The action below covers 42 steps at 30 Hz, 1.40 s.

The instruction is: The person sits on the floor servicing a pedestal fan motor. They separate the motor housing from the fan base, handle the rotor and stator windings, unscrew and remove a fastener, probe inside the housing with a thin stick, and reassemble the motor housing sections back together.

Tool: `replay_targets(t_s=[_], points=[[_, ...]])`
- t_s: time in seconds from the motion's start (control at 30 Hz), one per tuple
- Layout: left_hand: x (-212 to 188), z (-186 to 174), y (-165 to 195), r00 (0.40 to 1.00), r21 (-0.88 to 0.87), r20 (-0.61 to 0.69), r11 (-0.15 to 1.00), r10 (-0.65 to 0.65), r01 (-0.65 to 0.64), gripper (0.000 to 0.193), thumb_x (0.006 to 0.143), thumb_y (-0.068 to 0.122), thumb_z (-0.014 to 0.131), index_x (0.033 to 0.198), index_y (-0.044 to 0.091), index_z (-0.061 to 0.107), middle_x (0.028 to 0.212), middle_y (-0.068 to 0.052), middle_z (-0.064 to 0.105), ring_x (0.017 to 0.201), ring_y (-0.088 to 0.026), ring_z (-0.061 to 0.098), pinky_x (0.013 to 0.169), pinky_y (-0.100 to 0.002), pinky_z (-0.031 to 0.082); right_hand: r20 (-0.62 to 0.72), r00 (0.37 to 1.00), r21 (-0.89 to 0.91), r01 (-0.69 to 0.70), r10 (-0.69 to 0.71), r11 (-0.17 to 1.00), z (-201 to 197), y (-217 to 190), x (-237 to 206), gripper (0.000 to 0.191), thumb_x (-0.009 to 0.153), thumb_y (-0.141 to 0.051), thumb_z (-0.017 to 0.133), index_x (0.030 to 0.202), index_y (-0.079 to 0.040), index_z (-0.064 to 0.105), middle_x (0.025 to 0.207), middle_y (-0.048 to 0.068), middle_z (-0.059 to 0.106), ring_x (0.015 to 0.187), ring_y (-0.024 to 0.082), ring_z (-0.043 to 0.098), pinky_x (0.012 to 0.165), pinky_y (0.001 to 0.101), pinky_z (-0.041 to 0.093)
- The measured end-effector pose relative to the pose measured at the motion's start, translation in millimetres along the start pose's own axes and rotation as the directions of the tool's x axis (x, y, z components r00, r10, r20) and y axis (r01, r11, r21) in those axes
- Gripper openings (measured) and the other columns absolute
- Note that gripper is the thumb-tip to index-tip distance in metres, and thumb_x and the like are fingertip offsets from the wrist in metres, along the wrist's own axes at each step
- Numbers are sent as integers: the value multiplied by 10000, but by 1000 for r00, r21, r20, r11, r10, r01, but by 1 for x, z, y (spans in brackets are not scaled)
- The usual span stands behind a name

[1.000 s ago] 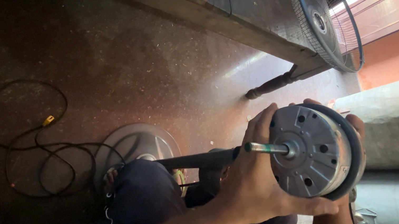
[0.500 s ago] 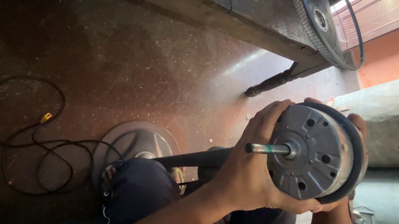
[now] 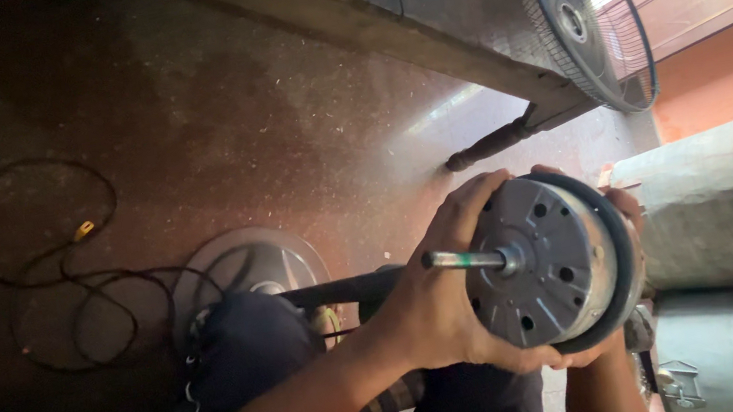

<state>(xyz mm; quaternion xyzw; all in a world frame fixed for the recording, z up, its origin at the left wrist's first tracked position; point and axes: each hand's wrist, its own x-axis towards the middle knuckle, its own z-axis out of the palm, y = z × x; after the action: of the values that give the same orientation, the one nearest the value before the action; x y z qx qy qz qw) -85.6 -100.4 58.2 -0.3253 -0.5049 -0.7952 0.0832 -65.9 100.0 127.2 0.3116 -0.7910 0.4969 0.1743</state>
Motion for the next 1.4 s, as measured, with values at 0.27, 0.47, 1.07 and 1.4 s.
replay_targets(t_s=[0.27, 0.47, 1.07, 1.4], points=[[-8, -39, -19, 973, -46, 228, 998, -39, 51, 1565, 585, 516, 954, 1730, 76, -19, 1805, -239, 150, 1667, -379, 271, 1360, -458, 304, 16, 1000, -58, -16, 17, 998, 8, -8, 2, 1251, 688, -626, 922, 1640, -95, 307, 1557, 217, 454, 1447, 420, 504, 1212, 510, 475], [-9, -46, -34, 948, 16, 280, 988, -149, 150, 1503, 562, 494, 974, 1692, 87, 70, 1752, -215, 216, 1601, -353, 321, 1263, -441, 279, -42, 998, -92, 38, -42, 995, 15, 0, -3, 1278, 699, -657, 906, 1648, -94, 261, 1574, 150, 440, 1393, 398, 532, 1185, 505, 484], [-10, -28, 4, 990, -214, 115, 972, -77, 100, 1384, 668, 483, 949, 1698, 57, 128, 1688, -179, 349, 1535, -290, 399, 1338, -401, 361, -71, 996, 18, -56, 57, 998, 18, -4, 6, 1314, 610, -600, 964, 1621, -107, 285, 1511, 319, 482, 1409, 448, 549, 1190, 565, 487], [-3, -8, 13, 994, -109, 77, 991, -75, 83, 1343, 693, 420, 968, 1691, 25, 161, 1704, -188, 321, 1558, -299, 352, 1356, -417, 321, 77, 993, 196, -107, 94, 975, -5, -5, 3, 1343, 593, -466, 994, 1664, -192, 232, 1619, 323, 345, 1457, 413, 469, 1251, 504, 404]])
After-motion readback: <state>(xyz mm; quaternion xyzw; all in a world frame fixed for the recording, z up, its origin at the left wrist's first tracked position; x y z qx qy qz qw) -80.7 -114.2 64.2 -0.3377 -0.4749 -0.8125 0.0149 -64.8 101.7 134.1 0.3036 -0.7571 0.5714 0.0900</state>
